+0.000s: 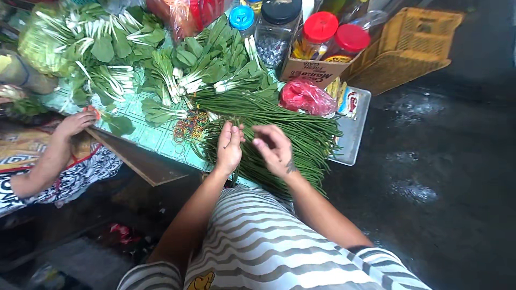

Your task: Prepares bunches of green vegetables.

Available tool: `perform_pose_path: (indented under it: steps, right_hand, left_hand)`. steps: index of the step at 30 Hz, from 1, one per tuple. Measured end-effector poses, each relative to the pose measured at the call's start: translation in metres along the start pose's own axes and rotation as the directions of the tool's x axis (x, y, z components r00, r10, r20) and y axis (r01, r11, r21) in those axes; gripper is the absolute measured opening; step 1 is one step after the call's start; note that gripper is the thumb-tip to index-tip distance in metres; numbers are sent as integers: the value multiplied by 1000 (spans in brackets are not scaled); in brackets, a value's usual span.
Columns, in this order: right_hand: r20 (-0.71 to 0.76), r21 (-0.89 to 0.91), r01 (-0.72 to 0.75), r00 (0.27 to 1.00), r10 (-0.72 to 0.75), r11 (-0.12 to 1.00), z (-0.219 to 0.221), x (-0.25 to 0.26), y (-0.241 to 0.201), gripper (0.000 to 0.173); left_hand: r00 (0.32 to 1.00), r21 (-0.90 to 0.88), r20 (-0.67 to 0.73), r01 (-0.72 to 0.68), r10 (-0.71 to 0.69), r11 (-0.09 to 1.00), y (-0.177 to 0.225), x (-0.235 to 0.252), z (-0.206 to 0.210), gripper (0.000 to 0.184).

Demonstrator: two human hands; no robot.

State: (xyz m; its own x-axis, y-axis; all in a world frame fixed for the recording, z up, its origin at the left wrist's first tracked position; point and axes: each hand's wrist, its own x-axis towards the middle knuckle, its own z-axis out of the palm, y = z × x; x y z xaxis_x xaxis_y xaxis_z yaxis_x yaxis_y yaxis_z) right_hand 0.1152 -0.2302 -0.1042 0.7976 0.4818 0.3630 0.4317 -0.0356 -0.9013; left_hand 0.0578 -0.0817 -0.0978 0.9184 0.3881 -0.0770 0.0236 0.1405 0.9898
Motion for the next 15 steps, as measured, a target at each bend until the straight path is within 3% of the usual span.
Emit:
perform_pose_path:
  steps: [2,4,7,11,15]
  right_hand:
    - [29,49,33,999,-35,998,-16,21,-10,33]
    - [167,80,87,981,-99,993,-33,40,-16,33]
    - [385,89,197,897,-216,976,-49,61,-15,27]
    - [445,106,279,845,-297,954,-55,72,-17,13]
    - [482,39,309,827,-288,950,-56,71,-24,8]
  left_hand:
    - [992,94,124,-36,24,995,2,-4,-2,35]
    - [976,169,212,-92,55,981,4,-6,-1,33]
    - [952,257,301,-140,58,956,7,-6,-2,29]
    - [891,210,452,-144,35,967,16,-4,-10,30]
    - [847,134,531,-73,-9,988,25,-5,-9,30]
